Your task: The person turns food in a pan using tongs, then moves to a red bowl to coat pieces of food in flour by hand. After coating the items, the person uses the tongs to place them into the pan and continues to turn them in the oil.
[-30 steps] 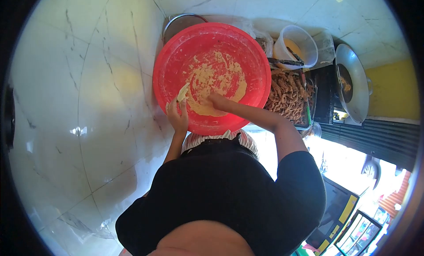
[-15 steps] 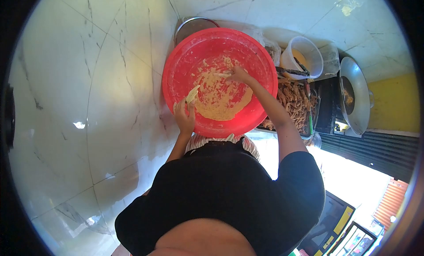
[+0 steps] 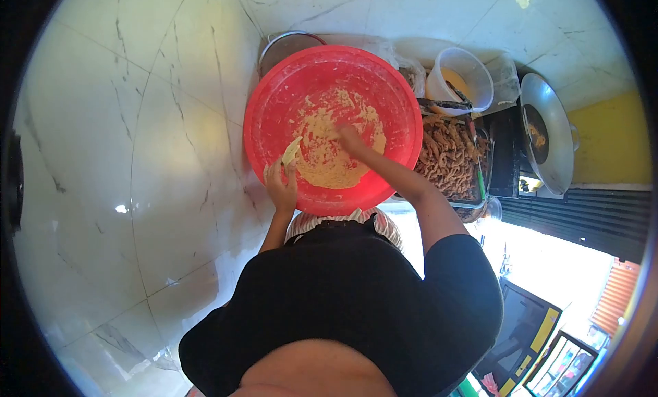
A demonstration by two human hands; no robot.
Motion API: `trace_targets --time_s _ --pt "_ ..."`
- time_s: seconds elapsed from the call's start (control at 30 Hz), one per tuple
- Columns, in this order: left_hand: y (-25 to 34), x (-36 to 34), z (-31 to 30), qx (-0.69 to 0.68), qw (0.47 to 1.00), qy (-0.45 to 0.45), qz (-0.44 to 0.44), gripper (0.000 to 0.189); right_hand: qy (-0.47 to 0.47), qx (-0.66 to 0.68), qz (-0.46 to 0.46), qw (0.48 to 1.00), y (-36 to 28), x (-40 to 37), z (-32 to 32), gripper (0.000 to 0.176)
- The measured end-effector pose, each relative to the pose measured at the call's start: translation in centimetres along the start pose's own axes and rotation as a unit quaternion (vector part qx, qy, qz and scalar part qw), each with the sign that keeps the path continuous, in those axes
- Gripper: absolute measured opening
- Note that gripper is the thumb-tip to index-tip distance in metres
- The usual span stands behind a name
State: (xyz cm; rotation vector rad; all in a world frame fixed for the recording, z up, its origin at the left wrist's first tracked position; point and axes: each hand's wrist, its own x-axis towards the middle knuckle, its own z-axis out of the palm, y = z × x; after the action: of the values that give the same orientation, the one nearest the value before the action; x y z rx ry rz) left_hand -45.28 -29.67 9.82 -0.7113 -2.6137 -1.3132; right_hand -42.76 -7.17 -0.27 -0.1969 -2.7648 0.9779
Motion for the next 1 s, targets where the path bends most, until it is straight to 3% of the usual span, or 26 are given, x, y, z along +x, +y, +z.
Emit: trace_targets --time_s 0.03,0.07,0.13,0.27,0.33,0.4,0.47,0.5,0.57,0.7,0.77,0.83,0.9,0.93,1.0 --pt "-0.1 0.0 0.0 0.001 1.000 0.003 0.000 0.032 -0.060 0.195 0.016 0.979 -0.9 -0.4 1.0 0.015" --pt "-0.1 0.0 0.0 0.000 1.000 0.002 0.000 0.032 -0.118 0.382 0.031 0.916 -1.2 -1.0 2.3 0.020" --pt "-0.3 0.0 0.1 0.004 1.000 0.002 0.000 0.033 -0.137 0.061 -0.085 0.985 -0.7 -2.9 5.4 0.024" --pt "-0.2 0.1 0.0 0.003 1.000 -0.005 -0.006 0.033 -0.215 0.079 -0.073 0.971 -3.3 -3.3 4.6 0.016" --pt "0.0 0.0 0.0 -0.004 1.000 0.015 -0.003 0.033 -0.222 0.140 0.051 0.963 -3.8 -0.7 3.0 0.013" --pt "-0.2 0.0 0.0 -0.003 1.000 0.010 -0.008 0.033 -0.163 0.125 0.170 0.964 -4.8 2.1 0.2 0.014" --pt "-0.2 -0.1 0.0 -0.002 1.000 0.004 -0.011 0.033 0.025 0.085 0.112 0.990 -2.6 3.2 0.7 0.014" --pt "-0.2 0.0 0.0 -0.003 1.000 0.009 -0.005 0.033 0.025 0.085 0.113 0.990 -1.6 3.7 1.2 0.014" --pt "-0.1 0.0 -0.1 -0.002 1.000 0.014 -0.001 0.032 0.152 -0.063 0.071 0.984 0.4 4.2 2.8 0.016" --pt "-0.4 -0.1 -0.1 -0.009 1.000 -0.003 -0.010 0.032 0.127 -0.031 0.049 0.990 1.5 3.3 5.2 0.017" --pt "-0.6 0.0 0.0 -0.014 1.000 -0.010 -0.011 0.032 0.018 0.012 -0.011 1.000 -1.2 1.9 4.7 0.019" --pt "-0.4 -0.1 0.0 -0.013 1.000 0.006 -0.005 0.032 -0.055 0.056 -0.146 0.986 -2.0 0.1 6.3 0.011" --pt "-0.3 -0.1 -0.1 -0.016 1.000 0.002 -0.007 0.032 -0.139 0.042 -0.143 0.979 -2.7 -2.7 7.4 0.010" --pt "-0.3 0.0 -0.1 -0.019 1.000 -0.001 -0.009 0.032 -0.139 0.042 -0.143 0.979 -3.2 -3.3 7.1 0.010" --pt "-0.3 -0.1 -0.1 -0.014 1.000 0.007 -0.001 0.031 -0.278 0.003 -0.035 0.960 -3.7 -4.1 5.8 0.009"
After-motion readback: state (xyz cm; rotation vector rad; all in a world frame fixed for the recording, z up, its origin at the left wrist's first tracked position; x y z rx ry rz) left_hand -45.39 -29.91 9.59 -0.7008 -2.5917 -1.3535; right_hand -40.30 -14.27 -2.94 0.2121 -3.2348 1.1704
